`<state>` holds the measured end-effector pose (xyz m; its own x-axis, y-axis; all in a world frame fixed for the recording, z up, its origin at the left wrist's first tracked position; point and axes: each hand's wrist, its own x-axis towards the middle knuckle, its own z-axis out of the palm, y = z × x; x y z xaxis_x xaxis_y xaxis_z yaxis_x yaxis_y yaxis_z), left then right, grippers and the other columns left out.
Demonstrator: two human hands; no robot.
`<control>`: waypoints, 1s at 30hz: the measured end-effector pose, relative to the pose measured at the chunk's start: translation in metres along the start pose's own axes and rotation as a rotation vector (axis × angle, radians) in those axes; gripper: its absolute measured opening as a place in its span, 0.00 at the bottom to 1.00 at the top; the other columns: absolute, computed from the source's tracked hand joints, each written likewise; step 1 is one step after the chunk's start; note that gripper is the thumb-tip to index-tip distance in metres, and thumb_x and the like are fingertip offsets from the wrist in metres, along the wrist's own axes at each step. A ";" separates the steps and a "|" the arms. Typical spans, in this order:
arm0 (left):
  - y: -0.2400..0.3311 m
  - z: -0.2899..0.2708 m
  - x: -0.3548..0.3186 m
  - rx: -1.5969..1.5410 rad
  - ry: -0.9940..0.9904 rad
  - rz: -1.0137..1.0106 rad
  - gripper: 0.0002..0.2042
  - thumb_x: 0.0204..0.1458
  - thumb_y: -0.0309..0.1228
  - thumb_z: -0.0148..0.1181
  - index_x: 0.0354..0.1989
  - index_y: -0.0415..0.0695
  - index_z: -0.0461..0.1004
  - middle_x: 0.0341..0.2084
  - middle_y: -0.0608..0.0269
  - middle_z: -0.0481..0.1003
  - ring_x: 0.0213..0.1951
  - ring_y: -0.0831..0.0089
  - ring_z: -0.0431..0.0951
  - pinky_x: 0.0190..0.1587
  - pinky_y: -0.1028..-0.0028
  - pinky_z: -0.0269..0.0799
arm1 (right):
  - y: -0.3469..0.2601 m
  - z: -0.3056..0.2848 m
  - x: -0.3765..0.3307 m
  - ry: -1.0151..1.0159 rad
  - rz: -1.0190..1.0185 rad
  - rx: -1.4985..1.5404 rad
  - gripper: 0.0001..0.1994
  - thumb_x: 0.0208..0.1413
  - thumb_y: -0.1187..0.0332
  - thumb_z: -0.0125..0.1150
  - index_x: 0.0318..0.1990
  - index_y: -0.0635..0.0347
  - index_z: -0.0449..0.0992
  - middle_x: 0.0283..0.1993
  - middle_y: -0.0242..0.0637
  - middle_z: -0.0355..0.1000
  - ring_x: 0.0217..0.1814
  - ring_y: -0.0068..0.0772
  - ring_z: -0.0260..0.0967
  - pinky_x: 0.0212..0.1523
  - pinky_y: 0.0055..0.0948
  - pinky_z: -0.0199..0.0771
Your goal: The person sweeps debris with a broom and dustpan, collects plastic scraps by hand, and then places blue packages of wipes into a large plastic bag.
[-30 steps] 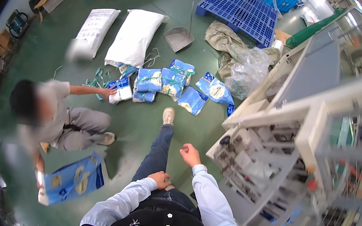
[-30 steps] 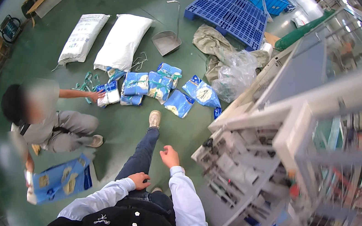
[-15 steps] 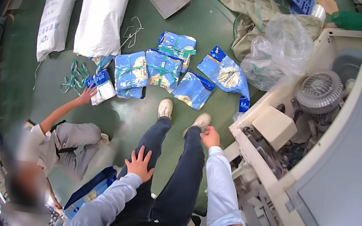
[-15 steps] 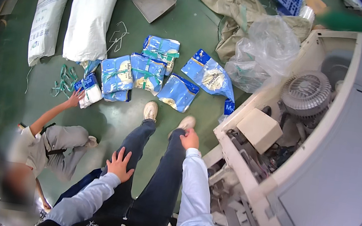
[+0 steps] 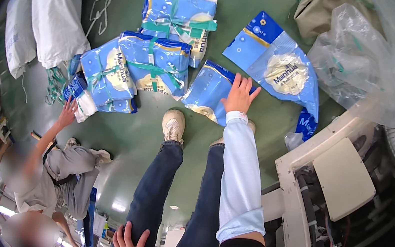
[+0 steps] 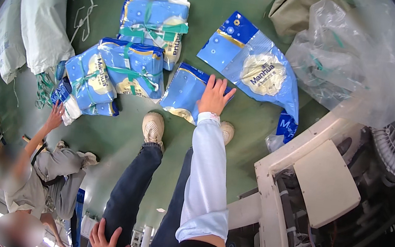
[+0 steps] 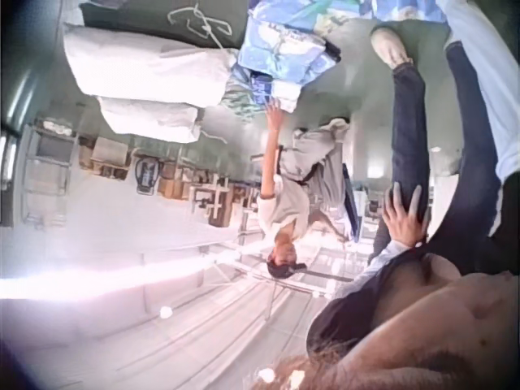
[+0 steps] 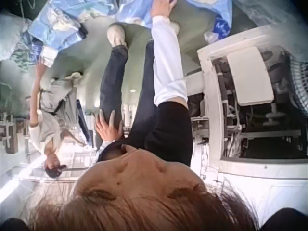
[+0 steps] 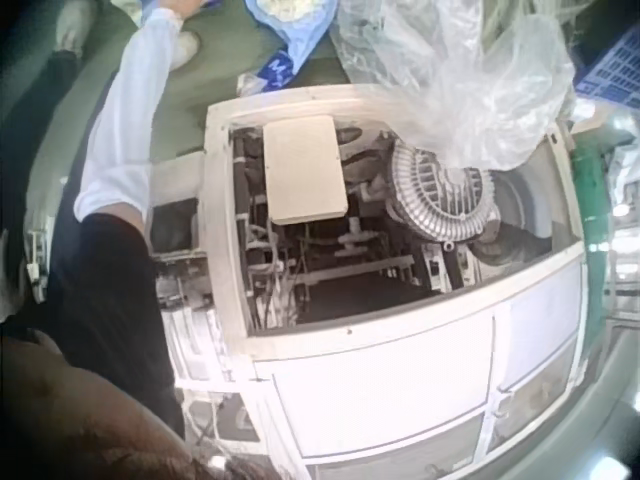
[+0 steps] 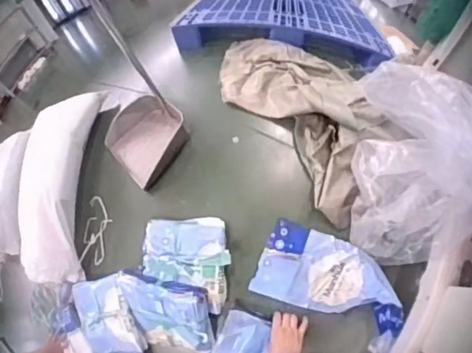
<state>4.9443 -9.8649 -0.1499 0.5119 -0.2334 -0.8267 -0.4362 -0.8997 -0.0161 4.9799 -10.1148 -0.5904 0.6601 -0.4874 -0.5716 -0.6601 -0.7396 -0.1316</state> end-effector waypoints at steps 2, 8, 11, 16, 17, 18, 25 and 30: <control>0.001 0.008 0.009 -0.021 -0.044 0.003 0.27 0.39 0.45 0.60 0.51 0.55 0.69 0.55 0.48 0.60 0.55 0.47 0.59 0.55 0.51 0.53 | 0.026 0.030 0.004 -0.103 0.000 0.037 0.32 0.29 0.62 0.72 0.48 0.54 0.68 0.49 0.41 0.68 0.54 0.43 0.62 0.59 0.44 0.53; -0.005 0.005 0.015 -0.054 -0.098 -0.016 0.26 0.40 0.47 0.59 0.51 0.58 0.70 0.57 0.47 0.57 0.56 0.46 0.57 0.56 0.50 0.53 | 0.106 0.034 -0.034 -0.349 0.110 0.654 0.21 0.34 0.59 0.70 0.38 0.59 0.76 0.47 0.45 0.67 0.48 0.50 0.64 0.46 0.37 0.65; -0.004 0.003 0.016 -0.038 -0.102 -0.041 0.25 0.40 0.47 0.59 0.51 0.58 0.70 0.57 0.47 0.58 0.56 0.46 0.57 0.55 0.51 0.53 | 0.130 -0.032 -0.012 0.082 -0.116 0.089 0.23 0.36 0.55 0.69 0.43 0.53 0.77 0.64 0.41 0.52 0.65 0.48 0.45 0.57 0.49 0.50; -0.003 0.000 0.017 -0.068 -0.057 -0.040 0.26 0.37 0.45 0.61 0.50 0.58 0.70 0.57 0.49 0.59 0.55 0.48 0.59 0.57 0.50 0.52 | 0.153 -0.068 0.061 0.177 0.403 0.056 0.22 0.39 0.55 0.68 0.44 0.50 0.76 0.63 0.39 0.56 0.65 0.47 0.46 0.58 0.57 0.41; -0.004 0.001 0.021 -0.062 -0.069 -0.034 0.27 0.37 0.45 0.61 0.50 0.58 0.70 0.57 0.49 0.58 0.55 0.48 0.58 0.57 0.50 0.51 | 0.158 -0.066 0.071 0.067 0.467 0.163 0.21 0.40 0.57 0.68 0.44 0.51 0.76 0.59 0.39 0.60 0.62 0.45 0.51 0.58 0.55 0.44; -0.004 -0.001 0.024 -0.061 -0.082 -0.025 0.27 0.37 0.45 0.61 0.51 0.58 0.70 0.57 0.49 0.58 0.56 0.48 0.58 0.57 0.50 0.51 | 0.169 -0.067 0.075 -0.042 0.530 0.264 0.20 0.41 0.59 0.68 0.44 0.52 0.76 0.55 0.38 0.65 0.58 0.43 0.57 0.57 0.53 0.47; -0.017 0.003 0.006 -0.182 -0.028 -0.002 0.27 0.34 0.44 0.61 0.48 0.55 0.69 0.56 0.44 0.57 0.53 0.42 0.58 0.54 0.46 0.51 | 0.110 -0.075 -0.045 -0.310 0.493 1.683 0.23 0.47 0.74 0.63 0.51 0.67 0.65 0.46 0.39 0.70 0.47 0.32 0.67 0.49 0.33 0.67; -0.035 -0.002 -0.016 -0.356 0.064 -0.026 0.29 0.36 0.49 0.61 0.50 0.53 0.67 0.55 0.48 0.58 0.54 0.46 0.57 0.54 0.50 0.52 | 0.060 -0.182 -0.168 -0.401 0.488 1.798 0.24 0.49 0.74 0.60 0.54 0.64 0.62 0.49 0.40 0.68 0.49 0.36 0.66 0.51 0.37 0.67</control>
<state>4.9529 -9.8303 -0.1349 0.5699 -0.2209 -0.7915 -0.1427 -0.9752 0.1694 4.8947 -10.1616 -0.3550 0.3914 -0.1589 -0.9064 -0.4497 0.8263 -0.3391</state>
